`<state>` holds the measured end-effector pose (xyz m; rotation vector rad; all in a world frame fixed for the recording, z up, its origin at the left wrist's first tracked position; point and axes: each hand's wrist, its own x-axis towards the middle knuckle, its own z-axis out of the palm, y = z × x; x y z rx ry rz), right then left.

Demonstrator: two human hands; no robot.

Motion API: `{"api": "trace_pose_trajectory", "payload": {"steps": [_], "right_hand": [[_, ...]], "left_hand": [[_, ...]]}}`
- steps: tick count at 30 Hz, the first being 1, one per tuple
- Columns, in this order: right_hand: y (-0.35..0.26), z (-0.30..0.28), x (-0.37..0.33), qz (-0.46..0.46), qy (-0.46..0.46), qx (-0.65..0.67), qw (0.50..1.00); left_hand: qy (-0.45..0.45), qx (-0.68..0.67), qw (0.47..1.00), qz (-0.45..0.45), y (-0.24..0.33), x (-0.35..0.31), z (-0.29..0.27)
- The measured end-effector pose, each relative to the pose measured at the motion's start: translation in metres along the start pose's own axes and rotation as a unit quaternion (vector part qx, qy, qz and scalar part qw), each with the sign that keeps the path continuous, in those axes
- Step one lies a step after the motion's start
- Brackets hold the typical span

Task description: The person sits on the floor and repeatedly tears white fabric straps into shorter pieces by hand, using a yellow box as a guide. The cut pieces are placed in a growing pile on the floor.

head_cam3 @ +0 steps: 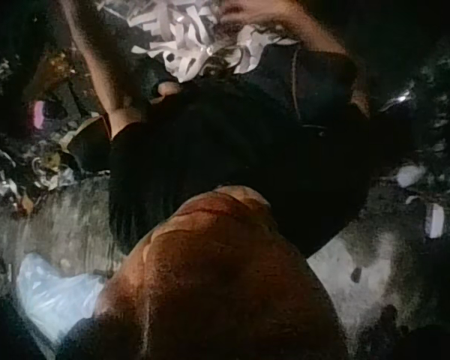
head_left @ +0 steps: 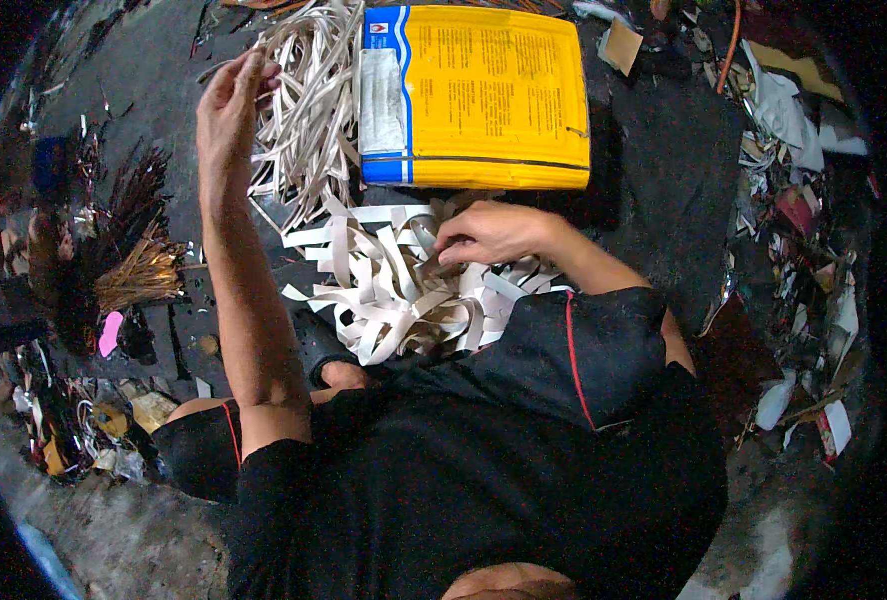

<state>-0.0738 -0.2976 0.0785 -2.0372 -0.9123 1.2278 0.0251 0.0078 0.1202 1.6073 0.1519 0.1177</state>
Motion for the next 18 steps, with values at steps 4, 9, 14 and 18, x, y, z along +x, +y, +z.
{"api": "trace_pose_trajectory", "payload": {"steps": [4, 9, 14, 18], "right_hand": [[0.067, 0.077, 0.028, 0.087, 0.188, -0.148, 0.967], [0.105, 0.113, 0.078, 0.005, 0.429, -0.117, 0.896], [0.125, 0.123, 0.097, -0.014, 0.341, -0.006, 0.940], [0.081, 0.086, 0.066, -0.034, 0.184, -0.113, 0.976]], "left_hand": [[-0.043, 0.029, 0.998, 0.036, 0.005, -0.023, 0.029], [-0.063, 0.025, 0.998, 0.015, 0.010, -0.038, 0.043], [-0.114, 0.014, 0.993, 0.004, 0.008, -0.045, 0.062], [-0.232, 0.035, 0.972, -0.022, 0.020, -0.059, 0.054]]}}
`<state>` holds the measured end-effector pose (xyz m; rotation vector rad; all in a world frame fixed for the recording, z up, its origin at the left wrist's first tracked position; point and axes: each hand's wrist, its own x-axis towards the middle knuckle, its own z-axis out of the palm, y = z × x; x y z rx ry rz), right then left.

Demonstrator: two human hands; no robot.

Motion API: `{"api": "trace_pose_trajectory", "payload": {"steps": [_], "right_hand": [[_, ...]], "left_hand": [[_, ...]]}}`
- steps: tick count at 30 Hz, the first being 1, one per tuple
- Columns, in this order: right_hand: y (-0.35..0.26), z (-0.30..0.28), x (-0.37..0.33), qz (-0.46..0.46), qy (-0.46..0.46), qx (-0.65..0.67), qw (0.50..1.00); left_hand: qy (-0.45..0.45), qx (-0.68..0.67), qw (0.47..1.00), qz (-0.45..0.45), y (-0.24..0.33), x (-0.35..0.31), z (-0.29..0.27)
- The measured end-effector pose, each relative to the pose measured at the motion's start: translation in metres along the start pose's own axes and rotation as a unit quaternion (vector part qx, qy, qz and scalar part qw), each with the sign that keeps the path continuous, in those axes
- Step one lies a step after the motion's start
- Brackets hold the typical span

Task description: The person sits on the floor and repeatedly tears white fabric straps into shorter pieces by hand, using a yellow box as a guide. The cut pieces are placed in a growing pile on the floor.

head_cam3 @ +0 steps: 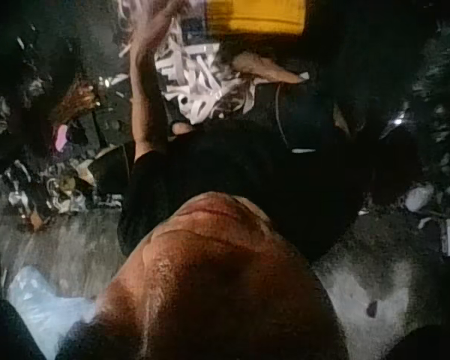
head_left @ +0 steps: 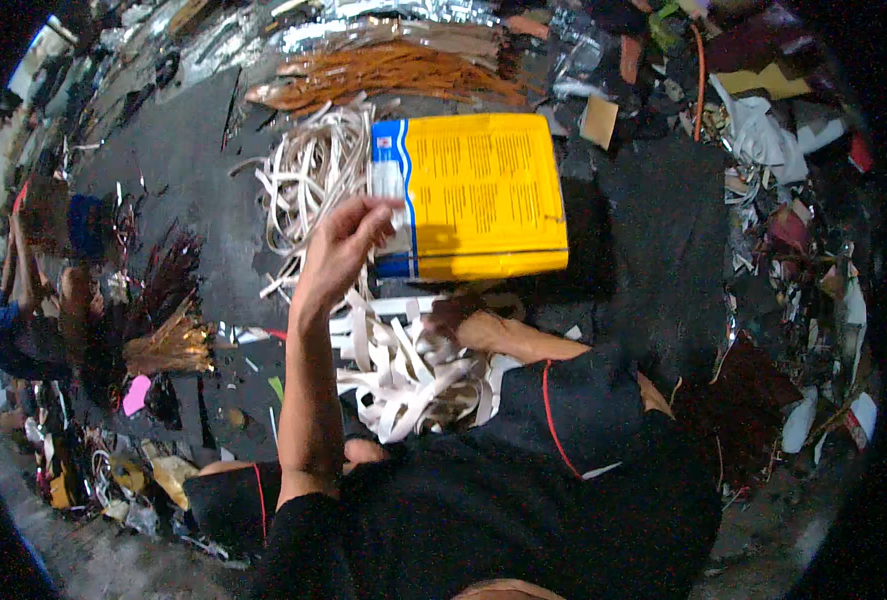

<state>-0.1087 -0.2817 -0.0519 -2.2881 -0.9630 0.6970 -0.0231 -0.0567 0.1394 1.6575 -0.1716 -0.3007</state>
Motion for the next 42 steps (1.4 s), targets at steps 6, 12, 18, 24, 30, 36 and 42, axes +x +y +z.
{"api": "trace_pose_trajectory", "payload": {"steps": [6, 12, 18, 24, 30, 36, 42], "right_hand": [[-0.110, -0.154, -0.037, -0.181, 0.083, 0.104, 0.974], [-0.130, -0.198, -0.049, -0.114, 0.193, 0.099, 0.969], [-0.125, -0.195, -0.048, -0.065, 0.135, 0.307, 0.940], [-0.103, -0.150, -0.027, -0.036, -0.068, 0.513, 0.855], [-0.091, -0.109, -0.047, -0.055, -0.324, 0.406, 0.853], [-0.081, -0.224, -0.119, 0.199, -0.042, 0.398, 0.895], [-0.070, -0.284, -0.178, 0.282, 0.149, 0.178, 0.931]], "left_hand": [[-0.301, 0.016, 0.953, -0.025, 0.013, -0.010, 0.019], [-0.274, -0.050, 0.959, -0.057, 0.037, -0.026, 0.024], [-0.271, 0.032, 0.962, -0.007, 0.043, -0.035, 0.019], [-0.321, 0.092, 0.942, -0.039, 0.073, -0.047, -0.023], [0.109, -0.124, 0.978, 0.127, 0.094, -0.075, -0.082], [0.021, 0.072, 0.997, -0.030, 0.084, -0.069, -0.095], [-0.012, -0.007, 0.998, -0.057, 0.011, -0.014, -0.061]]}}
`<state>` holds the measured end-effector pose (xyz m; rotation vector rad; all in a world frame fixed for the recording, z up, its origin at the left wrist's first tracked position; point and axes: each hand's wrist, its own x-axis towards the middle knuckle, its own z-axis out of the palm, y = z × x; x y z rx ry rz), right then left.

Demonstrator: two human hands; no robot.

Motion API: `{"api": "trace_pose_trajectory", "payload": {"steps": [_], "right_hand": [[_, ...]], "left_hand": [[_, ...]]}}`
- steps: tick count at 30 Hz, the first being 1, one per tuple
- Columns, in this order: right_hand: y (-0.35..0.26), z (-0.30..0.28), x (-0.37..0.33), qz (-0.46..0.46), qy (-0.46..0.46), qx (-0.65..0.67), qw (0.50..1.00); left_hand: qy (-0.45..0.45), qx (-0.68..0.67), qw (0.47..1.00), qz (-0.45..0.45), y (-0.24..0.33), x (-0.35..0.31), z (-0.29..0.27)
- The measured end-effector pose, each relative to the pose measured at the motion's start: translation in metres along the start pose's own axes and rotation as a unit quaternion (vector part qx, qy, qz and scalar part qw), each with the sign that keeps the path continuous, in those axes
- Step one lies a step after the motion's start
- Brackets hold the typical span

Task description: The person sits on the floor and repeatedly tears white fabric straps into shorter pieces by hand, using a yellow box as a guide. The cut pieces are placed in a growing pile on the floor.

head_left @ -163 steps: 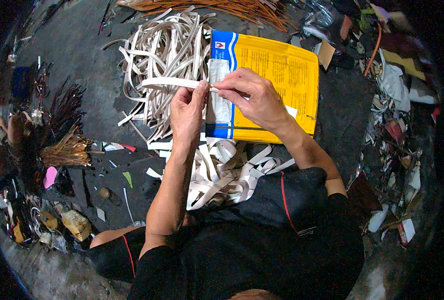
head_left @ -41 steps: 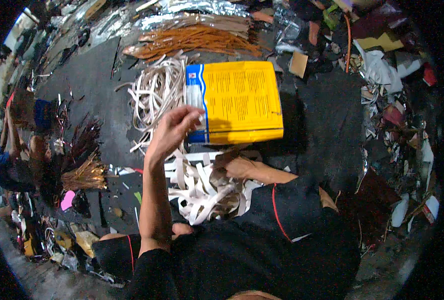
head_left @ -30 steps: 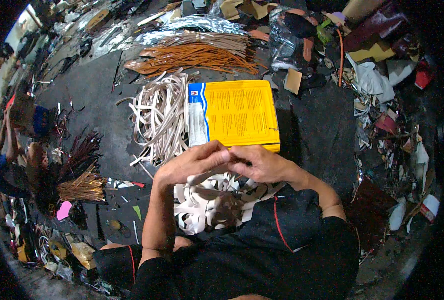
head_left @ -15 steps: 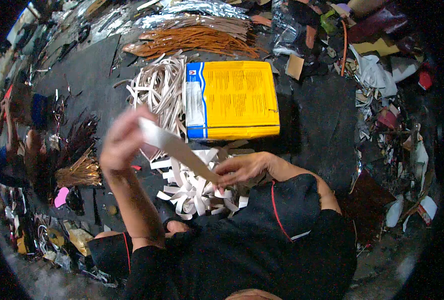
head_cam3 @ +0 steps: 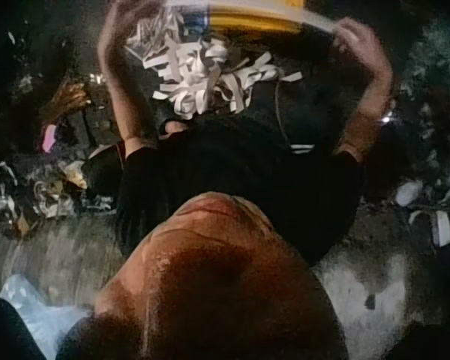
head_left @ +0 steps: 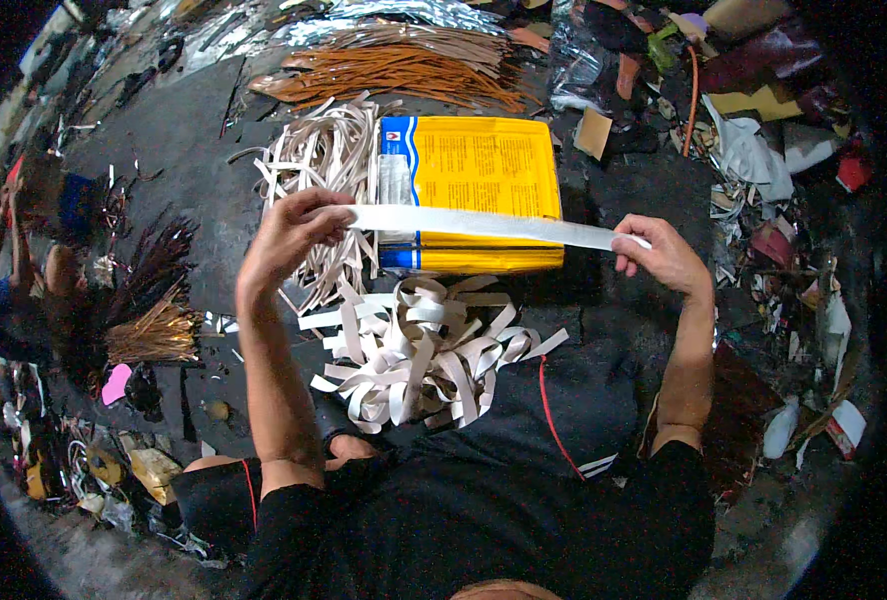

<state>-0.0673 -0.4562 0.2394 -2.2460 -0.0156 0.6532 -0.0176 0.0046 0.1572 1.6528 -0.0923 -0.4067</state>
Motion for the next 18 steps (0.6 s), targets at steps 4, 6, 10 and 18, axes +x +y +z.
{"api": "trace_pose_trajectory", "payload": {"steps": [4, 6, 10, 18], "right_hand": [[0.021, -0.023, 0.020, 0.067, 0.006, -0.111, 0.992], [0.029, -0.024, 0.033, 0.029, 0.062, -0.248, 0.966], [-0.004, 0.007, 0.078, -0.163, 0.256, -0.357, 0.883], [-0.089, 0.157, 0.178, -0.419, 0.086, -0.098, 0.899]], "left_hand": [[0.030, -0.060, 0.997, -0.038, -0.024, 0.022, 0.037], [0.036, -0.079, 0.996, -0.022, -0.027, 0.025, 0.048], [0.085, -0.090, 0.992, 0.015, -0.041, 0.029, 0.051], [0.148, -0.078, 0.985, 0.048, -0.044, 0.036, 0.060]]}}
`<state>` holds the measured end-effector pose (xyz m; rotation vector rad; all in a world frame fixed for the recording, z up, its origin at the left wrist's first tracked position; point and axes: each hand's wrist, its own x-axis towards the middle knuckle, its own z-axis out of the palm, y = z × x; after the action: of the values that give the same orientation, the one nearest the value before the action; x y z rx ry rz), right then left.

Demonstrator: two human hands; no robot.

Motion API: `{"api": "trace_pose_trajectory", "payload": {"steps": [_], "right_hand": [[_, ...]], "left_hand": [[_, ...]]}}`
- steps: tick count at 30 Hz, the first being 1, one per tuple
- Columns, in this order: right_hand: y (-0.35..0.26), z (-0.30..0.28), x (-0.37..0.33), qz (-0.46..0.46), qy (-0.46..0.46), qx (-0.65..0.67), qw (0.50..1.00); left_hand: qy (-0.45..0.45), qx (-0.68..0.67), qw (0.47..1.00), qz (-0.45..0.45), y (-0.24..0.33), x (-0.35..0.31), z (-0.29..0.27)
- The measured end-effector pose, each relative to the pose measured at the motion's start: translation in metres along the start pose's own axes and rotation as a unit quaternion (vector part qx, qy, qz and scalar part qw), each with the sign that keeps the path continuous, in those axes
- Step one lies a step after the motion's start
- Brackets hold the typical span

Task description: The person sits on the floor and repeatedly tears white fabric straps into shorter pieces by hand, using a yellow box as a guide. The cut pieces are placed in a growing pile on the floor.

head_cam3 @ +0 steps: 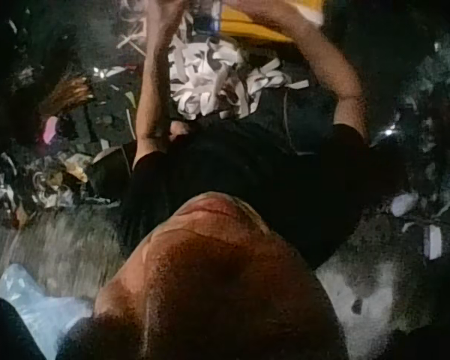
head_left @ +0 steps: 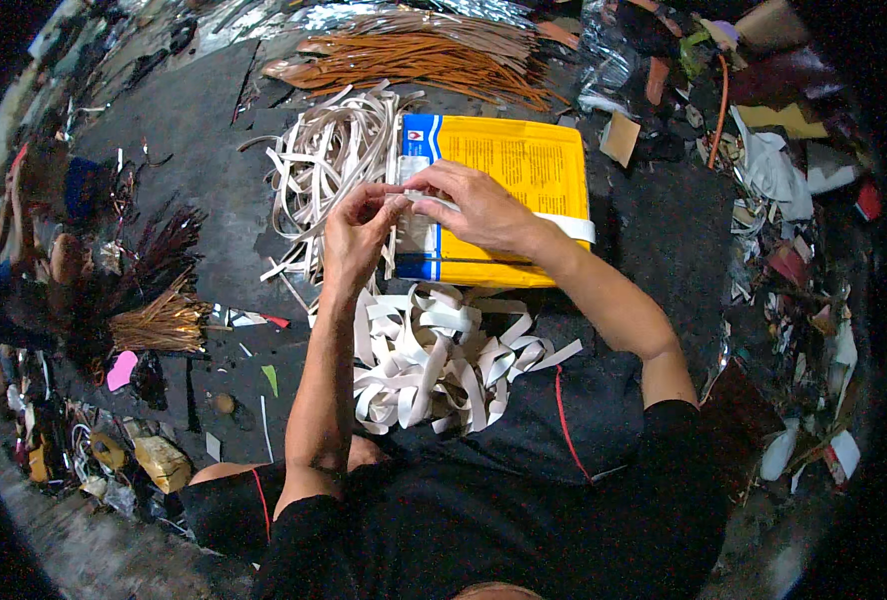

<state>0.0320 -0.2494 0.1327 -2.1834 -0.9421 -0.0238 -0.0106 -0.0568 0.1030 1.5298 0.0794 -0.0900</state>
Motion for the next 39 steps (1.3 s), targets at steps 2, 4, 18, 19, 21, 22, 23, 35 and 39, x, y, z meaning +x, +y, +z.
{"api": "trace_pose_trajectory", "payload": {"steps": [2, 4, 18, 19, 21, 22, 23, 35, 39], "right_hand": [[0.005, 0.009, 0.003, 0.055, -0.005, 0.047, 0.997], [0.007, 0.015, 0.005, 0.033, 0.020, 0.059, 0.998], [0.018, 0.023, 0.000, -0.014, 0.063, 0.020, 0.998], [0.018, 0.022, 0.001, -0.022, 0.058, 0.014, 0.998], [0.019, 0.021, 0.000, -0.038, 0.050, 0.004, 0.998], [0.019, 0.021, -0.001, -0.037, 0.046, -0.004, 0.998], [0.019, 0.021, -0.002, -0.036, 0.041, -0.011, 0.998], [0.011, 0.031, 0.001, -0.037, 0.072, -0.062, 0.995], [0.009, 0.030, 0.002, -0.006, 0.091, -0.051, 0.995]], "left_hand": [[0.037, 0.007, 0.999, 0.018, -0.004, 0.002, 0.002], [0.064, -0.008, 0.998, 0.013, -0.010, 0.002, 0.001], [0.064, 0.012, 0.998, -0.027, -0.016, 0.004, 0.006], [0.065, 0.009, 0.998, -0.024, -0.018, 0.005, 0.006], [0.065, 0.009, 0.998, -0.026, -0.021, 0.006, 0.006], [0.060, 0.011, 0.997, -0.043, -0.021, 0.007, 0.005], [0.054, 0.013, 0.997, -0.060, -0.020, 0.008, 0.003], [0.036, -0.171, 0.976, -0.127, -0.028, 0.009, 0.004], [0.019, -0.114, 0.989, -0.087, -0.022, 0.003, 0.000]]}}
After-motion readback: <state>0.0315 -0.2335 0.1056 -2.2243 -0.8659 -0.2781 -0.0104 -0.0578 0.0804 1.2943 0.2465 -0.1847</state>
